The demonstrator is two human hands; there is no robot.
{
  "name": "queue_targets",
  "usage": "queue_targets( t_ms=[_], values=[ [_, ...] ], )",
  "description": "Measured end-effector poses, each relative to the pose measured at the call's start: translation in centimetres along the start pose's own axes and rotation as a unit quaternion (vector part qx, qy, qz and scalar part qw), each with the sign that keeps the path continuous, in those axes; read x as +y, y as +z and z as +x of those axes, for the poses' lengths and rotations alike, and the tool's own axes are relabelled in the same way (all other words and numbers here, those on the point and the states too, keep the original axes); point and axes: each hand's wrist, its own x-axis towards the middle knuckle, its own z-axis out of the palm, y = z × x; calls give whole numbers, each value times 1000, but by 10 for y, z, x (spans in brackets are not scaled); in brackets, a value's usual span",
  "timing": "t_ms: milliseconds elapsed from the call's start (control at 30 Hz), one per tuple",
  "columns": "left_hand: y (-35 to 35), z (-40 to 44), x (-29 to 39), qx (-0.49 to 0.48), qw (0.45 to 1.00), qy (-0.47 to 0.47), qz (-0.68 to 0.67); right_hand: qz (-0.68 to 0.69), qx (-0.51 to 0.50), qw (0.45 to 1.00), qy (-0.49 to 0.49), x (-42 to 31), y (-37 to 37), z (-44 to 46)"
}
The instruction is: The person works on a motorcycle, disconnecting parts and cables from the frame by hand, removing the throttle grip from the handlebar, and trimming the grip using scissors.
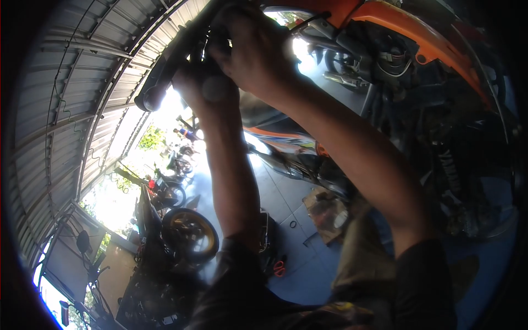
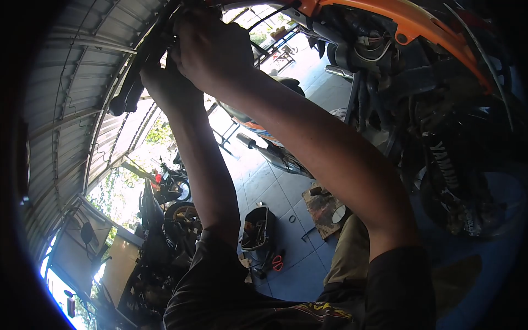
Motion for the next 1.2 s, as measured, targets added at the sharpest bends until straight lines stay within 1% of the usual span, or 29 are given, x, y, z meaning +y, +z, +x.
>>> queue_targets(
  t_ms=[67, 100, 167, 200, 267, 300, 367, 400, 433, 467, 533, 567, 600, 667, 700, 733, 767, 800, 833, 867, 900, 933, 967, 1000, 1033, 1067, 1100, 1167, 1200],
  values=[
    [-4, 0, -11, 23, 993, 52, 101, -12, -18, 999, 23, -1, 1, 2],
    [-5, 1, -11, 22, 993, 52, 103, -28, -37, 998, 44, -1, 2, 3],
    [-7, 2, -13, 22, 982, 94, 159, -8, -31, 999, 39, -1, 1, 2],
    [-6, 3, -14, 22, 982, 95, 159, 9, -25, 999, 34, -1, 0, 2],
    [-5, 5, -15, 25, 995, 62, 74, 24, -12, 1000, 14, 1, -4, 5],
    [-6, 7, -18, 24, 995, 62, 74, 39, -1, 999, -6, 1, -5, 6],
    [-10, 10, -24, -9, 999, -7, -53, 47, -10, 999, 17, -1, -7, 6],
    [-8, 9, -22, -8, 999, -7, -53, 53, -17, 998, 39, -2, -8, 6],
    [-4, 7, -20, 13, 996, -27, -90, 54, -17, 998, 39, -2, -9, 7],
    [0, 4, -17, 33, 990, -46, -128, 40, -34, 998, 43, -1, -9, 9],
    [8, 0, -7, 42, 985, -36, -163, 29, -51, 997, 49, -3, -11, 14],
    [10, 0, -4, 51, 978, -27, -199, -5, -95, 994, 63, -3, -13, 18],
    [6, 0, -8, 51, 978, -27, -198, -40, -138, 987, 76, -3, -14, 20],
    [-3, 2, -18, 31, 956, -134, -259, -28, -129, 989, 63, -1, -15, 21],
    [-3, 1, -20, 31, 956, -134, -258, -16, -119, 992, 48, -1, -16, 22],
    [-4, -1, -22, 20, 996, -52, -69, -15, -120, 991, 48, 1, -17, 24],
    [-5, -3, -24, 8, 992, 33, 125, -5, -152, 987, 54, 3, -19, 26],
    [-1, -2, -19, 11, 991, 33, 127, 3, -183, 981, 59, 4, -20, 28],
    [8, 0, -9, 79, 996, -37, 9, 3, -185, 981, 57, 2, -19, 27],
    [12, 0, -2, 144, 978, -106, -110, -10, -163, 985, 64, -1, -18, 23],
    [12, -2, -1, 145, 978, -104, -111, -24, -139, 988, 70, -2, -16, 20],
    [10, -3, 0, 117, 988, -85, -51, -23, -138, 988, 68, -3, -12, 17],
    [8, -5, 1, 89, 994, -64, 9, -37, -109, 991, 64, -3, -6, 14],
    [9, -4, 8, 88, 994, -61, 11, -49, -80, 994, 62, -3, -2, 11],
    [9, -3, 16, 93, 992, -85, 2, -38, -59, 997, 35, 0, 0, 9],
    [10, -2, 21, 100, 989, -110, -6, -34, -57, 997, 35, 3, 2, 7],
    [8, -2, 17, 99, 989, -108, -4, -34, -61, 997, 44, 3, 2, 7],
    [1, -4, 6, 50, 990, 1, 132, -30, -69, 996, 52, 2, 1, 4],
    [0, -5, 3, 56, 989, 2, 135, -14, -81, 994, 69, 1, -3, 0]
  ],
)
